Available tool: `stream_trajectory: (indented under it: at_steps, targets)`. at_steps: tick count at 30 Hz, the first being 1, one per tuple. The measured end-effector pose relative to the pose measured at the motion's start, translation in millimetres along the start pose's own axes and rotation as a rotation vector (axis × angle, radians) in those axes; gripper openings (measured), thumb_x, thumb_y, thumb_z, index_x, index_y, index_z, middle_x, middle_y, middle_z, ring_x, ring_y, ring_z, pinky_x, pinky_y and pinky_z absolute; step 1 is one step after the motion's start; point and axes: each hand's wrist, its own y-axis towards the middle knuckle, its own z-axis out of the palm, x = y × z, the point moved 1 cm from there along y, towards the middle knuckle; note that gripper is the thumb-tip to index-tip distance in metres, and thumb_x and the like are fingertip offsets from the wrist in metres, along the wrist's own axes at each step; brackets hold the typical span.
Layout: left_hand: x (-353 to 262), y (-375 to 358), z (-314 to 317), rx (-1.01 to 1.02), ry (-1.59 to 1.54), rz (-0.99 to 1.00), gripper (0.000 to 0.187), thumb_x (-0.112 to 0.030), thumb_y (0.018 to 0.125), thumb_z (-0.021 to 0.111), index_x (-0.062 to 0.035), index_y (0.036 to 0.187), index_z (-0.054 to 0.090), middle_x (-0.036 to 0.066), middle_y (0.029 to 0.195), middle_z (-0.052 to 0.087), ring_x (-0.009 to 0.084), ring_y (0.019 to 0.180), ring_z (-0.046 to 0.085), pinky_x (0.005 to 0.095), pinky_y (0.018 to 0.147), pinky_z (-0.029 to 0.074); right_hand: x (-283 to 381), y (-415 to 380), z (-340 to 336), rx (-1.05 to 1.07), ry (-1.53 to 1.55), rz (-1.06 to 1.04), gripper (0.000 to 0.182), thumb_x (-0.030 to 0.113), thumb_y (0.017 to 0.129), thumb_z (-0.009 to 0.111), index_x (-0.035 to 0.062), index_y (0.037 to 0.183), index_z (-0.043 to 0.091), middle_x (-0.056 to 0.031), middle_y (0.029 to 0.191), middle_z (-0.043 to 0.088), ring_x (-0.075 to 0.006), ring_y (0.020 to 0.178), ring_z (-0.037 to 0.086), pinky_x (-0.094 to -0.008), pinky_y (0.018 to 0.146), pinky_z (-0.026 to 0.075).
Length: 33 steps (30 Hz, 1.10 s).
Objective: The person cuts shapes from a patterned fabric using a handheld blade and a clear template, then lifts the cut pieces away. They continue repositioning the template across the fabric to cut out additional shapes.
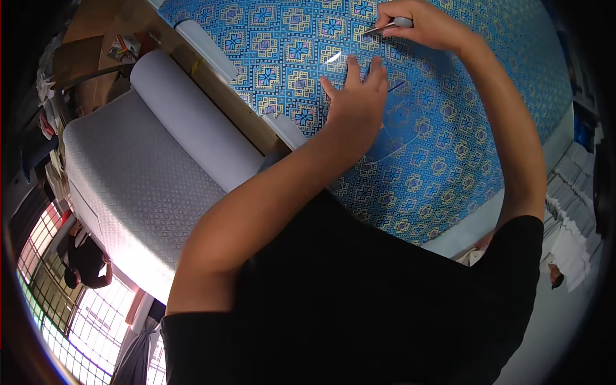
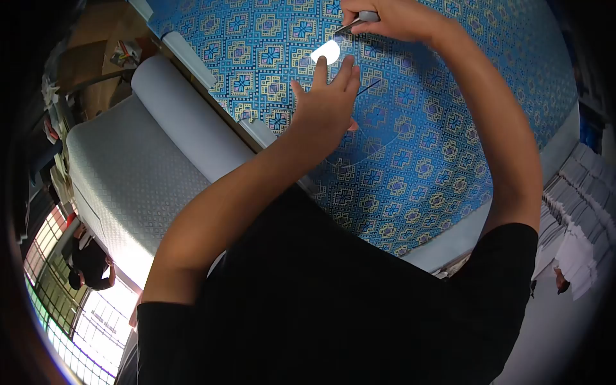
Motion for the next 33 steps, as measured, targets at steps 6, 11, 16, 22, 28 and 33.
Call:
stream_trajectory:
  at_steps: [6, 11, 16, 22, 28, 33]
  targets:
    - [3, 3, 1, 0.055, -0.017, 0.000, 0.092, -0.037, 0.083, 0.083, -0.0056, 0.157, 0.037, 0.014, 0.166, 0.025, 0.0472, 0.149, 0.026, 0.0773, 0.097, 0.047, -77, 26, -16, 0.166, 0.000, -0.022, 0.013, 0.015, 0.094, 0.074, 0.0057, 0.101, 0.068, -0.0071, 0.098, 0.074, -0.0236, 0.091, 0.073, -0.0358, 0.080, 0.056]
    - [6, 4, -1, 0.090, -0.056, 0.006, 0.090, -0.033, 0.085, 0.082, -0.0043, 0.157, 0.036, 0.015, 0.166, 0.024, 0.0485, 0.150, 0.025, 0.0772, 0.098, 0.047, -92, 22, -16, 0.293, 0.005, -0.044, 0.013, 0.014, 0.094, 0.074, 0.0054, 0.100, 0.068, -0.0072, 0.097, 0.074, -0.0240, 0.090, 0.073, -0.0361, 0.079, 0.056]
    - [4, 3, 0, -0.031, -0.050, 0.021, 0.093, -0.031, 0.076, 0.087, 0.0016, 0.151, 0.044, 0.019, 0.162, 0.033, 0.0509, 0.144, 0.035, 0.0776, 0.092, 0.051, -13, 40, 3, 0.403, -0.004, -0.077, 0.013, 0.013, 0.093, 0.074, 0.0051, 0.100, 0.067, -0.0072, 0.097, 0.074, -0.0244, 0.089, 0.073, -0.0364, 0.079, 0.056]
    - [4, 2, 0, -0.081, -0.046, 0.010, 0.090, -0.027, 0.074, 0.088, 0.0022, 0.149, 0.046, 0.018, 0.157, 0.037, 0.0475, 0.143, 0.036, 0.0782, 0.091, 0.051, 108, 79, 34, 0.508, -0.011, -0.138, 0.013, 0.013, 0.093, 0.075, 0.0047, 0.099, 0.067, -0.0073, 0.096, 0.074, -0.0249, 0.089, 0.073, -0.0368, 0.078, 0.057]
    - [5, 0, 7, -0.133, -0.049, 0.033, 0.086, -0.029, 0.072, 0.089, 0.0021, 0.143, 0.051, 0.017, 0.150, 0.043, 0.0467, 0.140, 0.038, 0.0781, 0.086, 0.052, 134, 91, 68, 0.435, 0.054, -0.298, 0.013, 0.005, 0.091, 0.074, 0.0027, 0.097, 0.063, -0.0088, 0.094, 0.075, -0.0270, 0.089, 0.075, -0.0383, 0.076, 0.058]
    - [5, 2, 14, -0.119, -0.037, 0.034, 0.086, -0.032, 0.071, 0.090, 0.0016, 0.141, 0.053, 0.017, 0.149, 0.044, 0.0473, 0.140, 0.038, 0.0778, 0.085, 0.053, 130, 92, 76, 0.454, 0.114, -0.256, 0.012, 0.001, 0.092, 0.072, 0.0031, 0.098, 0.061, -0.0101, 0.095, 0.074, -0.0252, 0.092, 0.076, -0.0359, 0.075, 0.060]
